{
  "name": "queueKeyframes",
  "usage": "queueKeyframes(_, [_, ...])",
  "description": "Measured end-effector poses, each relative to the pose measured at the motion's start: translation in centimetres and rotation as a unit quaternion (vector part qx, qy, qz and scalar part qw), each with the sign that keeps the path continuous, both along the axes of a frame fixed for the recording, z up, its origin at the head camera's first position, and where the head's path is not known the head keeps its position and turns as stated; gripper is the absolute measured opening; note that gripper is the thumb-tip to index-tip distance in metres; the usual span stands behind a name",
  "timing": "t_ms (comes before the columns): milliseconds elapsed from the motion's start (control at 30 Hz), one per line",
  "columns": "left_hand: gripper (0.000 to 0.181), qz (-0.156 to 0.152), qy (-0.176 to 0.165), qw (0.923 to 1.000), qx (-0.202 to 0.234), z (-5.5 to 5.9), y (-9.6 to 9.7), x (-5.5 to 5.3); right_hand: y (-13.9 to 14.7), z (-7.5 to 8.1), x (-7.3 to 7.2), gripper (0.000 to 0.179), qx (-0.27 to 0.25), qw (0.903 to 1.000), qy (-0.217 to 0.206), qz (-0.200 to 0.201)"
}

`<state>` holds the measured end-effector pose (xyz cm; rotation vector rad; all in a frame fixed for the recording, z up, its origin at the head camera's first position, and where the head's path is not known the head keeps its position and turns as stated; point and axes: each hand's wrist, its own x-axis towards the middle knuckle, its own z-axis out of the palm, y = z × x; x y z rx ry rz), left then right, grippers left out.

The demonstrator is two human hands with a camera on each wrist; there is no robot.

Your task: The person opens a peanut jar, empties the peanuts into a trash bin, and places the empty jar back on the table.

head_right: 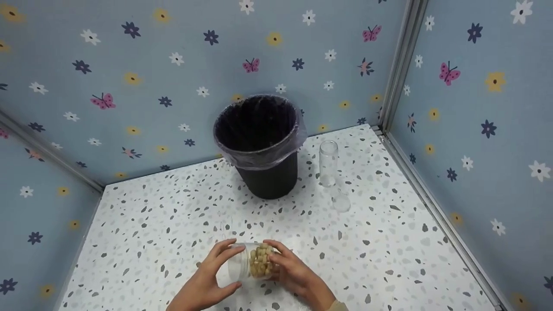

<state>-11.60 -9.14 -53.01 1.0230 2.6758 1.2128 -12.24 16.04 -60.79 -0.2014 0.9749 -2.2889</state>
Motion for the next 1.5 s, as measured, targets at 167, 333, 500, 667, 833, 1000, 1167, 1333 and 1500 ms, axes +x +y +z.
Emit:
queueKeyframes(167, [0.083,0.021,-0.017,0.9996,-0.012,-0.2,0.2,-0.2,0.3,0.0,0.2,0.043,0.002,0.9999,-0.006,-0.012])
queueKeyframes(333, [0.077,0.066,0.005,0.9969,-0.042,-0.1,0.8,-0.4,0.4,-0.1,0.4,0.047,-0.024,0.9994,0.003,-0.026])
queueKeyframes(500, [0.072,0.095,0.023,0.9941,-0.046,0.1,1.1,-0.5,0.5,-0.4,0.5,0.046,-0.055,0.9974,0.022,-0.041])
queueKeyframes(667, [0.072,0.092,0.012,0.9951,-0.033,0.1,0.7,-1.5,1.0,-0.6,0.3,0.049,-0.053,0.9974,0.022,-0.043])
queueKeyframes(833, [0.073,0.081,0.001,0.9964,-0.022,0.2,0.9,-3.5,2.2,-0.7,0.5,0.052,-0.034,0.9978,0.017,-0.054])
queueKeyframes(1000, [0.072,0.074,0.006,0.9969,-0.025,0.2,2.0,-6.1,3.7,-1.1,1.4,0.047,-0.039,0.9975,0.005,-0.058])
queueKeyframes(1167, [0.073,0.053,0.017,0.9959,-0.072,-0.3,4.3,-9.2,5.1,-1.5,2.4,0.045,-0.055,0.9963,0.017,-0.063])
queueKeyframes(1333, [0.073,0.015,0.039,0.9912,-0.126,-1.4,7.4,-12.1,5.9,-1.5,3.3,0.045,-0.084,0.9954,0.022,-0.039])
queueKeyframes(1500, [0.073,-0.002,0.068,0.9834,-0.168,-2.8,9.8,-14.1,6.3,-0.9,4.1,0.043,-0.083,0.9962,0.018,-0.020])
